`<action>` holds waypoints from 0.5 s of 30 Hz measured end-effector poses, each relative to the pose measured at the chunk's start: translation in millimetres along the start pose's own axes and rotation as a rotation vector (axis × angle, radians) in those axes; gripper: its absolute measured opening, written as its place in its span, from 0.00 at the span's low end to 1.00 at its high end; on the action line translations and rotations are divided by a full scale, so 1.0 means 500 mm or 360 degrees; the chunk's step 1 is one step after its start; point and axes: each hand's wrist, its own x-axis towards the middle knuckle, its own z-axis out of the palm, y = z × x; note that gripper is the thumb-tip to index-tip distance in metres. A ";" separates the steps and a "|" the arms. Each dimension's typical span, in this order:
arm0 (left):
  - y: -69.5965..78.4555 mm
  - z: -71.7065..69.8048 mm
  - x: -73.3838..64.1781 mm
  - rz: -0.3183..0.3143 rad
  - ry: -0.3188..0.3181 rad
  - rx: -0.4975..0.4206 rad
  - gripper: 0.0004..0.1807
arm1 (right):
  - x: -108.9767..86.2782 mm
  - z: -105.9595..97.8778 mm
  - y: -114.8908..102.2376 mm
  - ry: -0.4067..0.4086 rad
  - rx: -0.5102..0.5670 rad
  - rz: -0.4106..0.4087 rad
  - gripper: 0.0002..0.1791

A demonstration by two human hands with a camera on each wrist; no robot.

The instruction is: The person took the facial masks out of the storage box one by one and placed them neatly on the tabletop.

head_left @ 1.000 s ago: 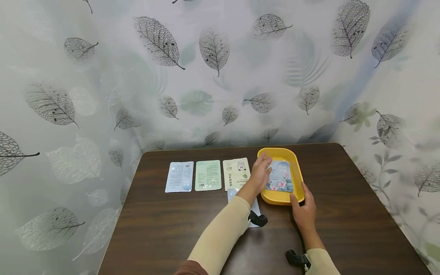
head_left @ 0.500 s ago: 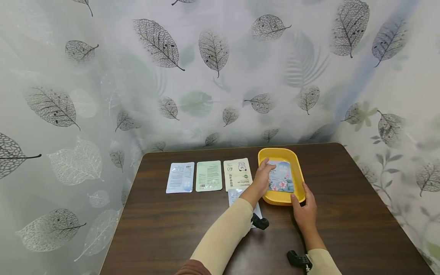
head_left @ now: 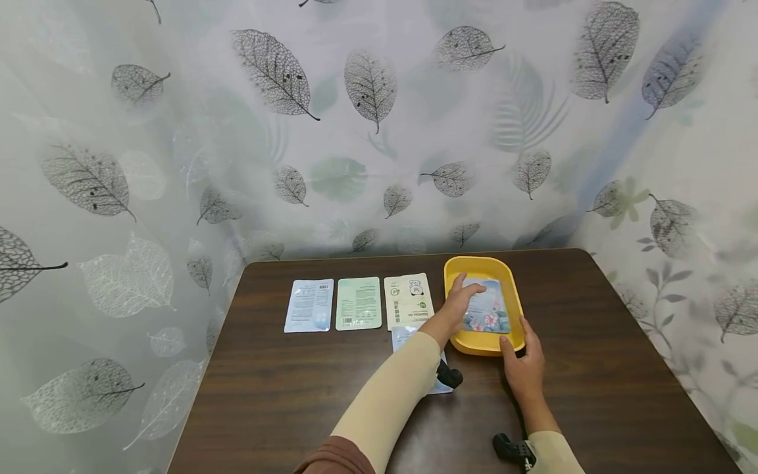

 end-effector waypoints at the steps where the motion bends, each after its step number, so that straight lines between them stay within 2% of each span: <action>1: -0.001 -0.001 0.001 0.0013 -0.0003 -0.0034 0.44 | 0.000 0.000 0.000 0.0002 0.0007 -0.0002 0.38; 8: -0.011 -0.009 0.019 0.0108 -0.0074 -0.0374 0.39 | 0.000 0.000 -0.001 0.0010 0.0008 -0.0021 0.38; 11: -0.011 -0.013 0.022 0.0096 -0.0110 -0.0427 0.37 | -0.001 0.000 -0.003 0.0011 0.0019 -0.0021 0.38; 15: -0.007 -0.015 0.022 0.0060 -0.0212 -0.0445 0.37 | 0.001 -0.001 -0.004 0.0020 0.0015 -0.0021 0.37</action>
